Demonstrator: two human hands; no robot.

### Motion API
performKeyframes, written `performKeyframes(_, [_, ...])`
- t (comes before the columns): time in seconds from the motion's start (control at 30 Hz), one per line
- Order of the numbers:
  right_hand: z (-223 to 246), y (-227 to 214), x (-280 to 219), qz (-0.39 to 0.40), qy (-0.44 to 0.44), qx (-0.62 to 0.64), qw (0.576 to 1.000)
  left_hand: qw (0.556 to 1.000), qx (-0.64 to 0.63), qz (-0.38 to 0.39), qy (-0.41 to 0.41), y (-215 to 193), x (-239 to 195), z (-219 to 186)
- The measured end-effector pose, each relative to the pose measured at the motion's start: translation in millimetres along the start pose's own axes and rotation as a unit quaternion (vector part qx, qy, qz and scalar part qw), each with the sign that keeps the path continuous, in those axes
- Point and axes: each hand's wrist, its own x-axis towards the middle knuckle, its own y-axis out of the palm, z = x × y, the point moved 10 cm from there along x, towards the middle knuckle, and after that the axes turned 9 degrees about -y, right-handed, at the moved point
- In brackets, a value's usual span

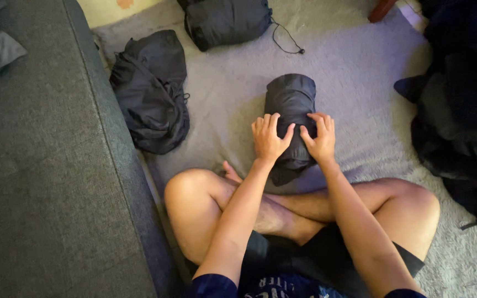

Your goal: The person compresses and zips black fabric items into storage bags while sitting on the floor.

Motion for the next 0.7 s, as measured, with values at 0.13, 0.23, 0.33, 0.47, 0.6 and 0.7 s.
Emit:
performKeyframes(0.13, [2, -7, 15, 0.021, 0.043, 0.037, 0.998, 0.989, -0.122, 0.061, -0.049, 1, 5, 8])
performKeyframes(0.23, [23, -5, 22, 0.067, 0.056, 0.070, 0.994, 0.939, -0.284, 0.118, -0.154, 20, -7, 39])
performKeyframes(0.33, [19, 4, 14, 0.102, 0.140, 0.124, 0.977, 0.901, -0.296, 0.211, -0.237, 31, -13, 47])
performKeyframes(0.47, [-3, 0, 5, 0.037, 0.163, 0.079, 0.983, 0.915, -0.309, 0.168, -0.197, 34, -9, 43])
performKeyframes(0.6, [-20, -5, -7, -0.058, 0.105, 0.003, 0.993, 0.956, -0.216, 0.100, -0.172, 31, -12, 45])
performKeyframes(0.7, [-27, -6, -2, -0.031, 0.117, 0.027, 0.992, 0.946, -0.211, 0.130, -0.211, 38, -12, 59])
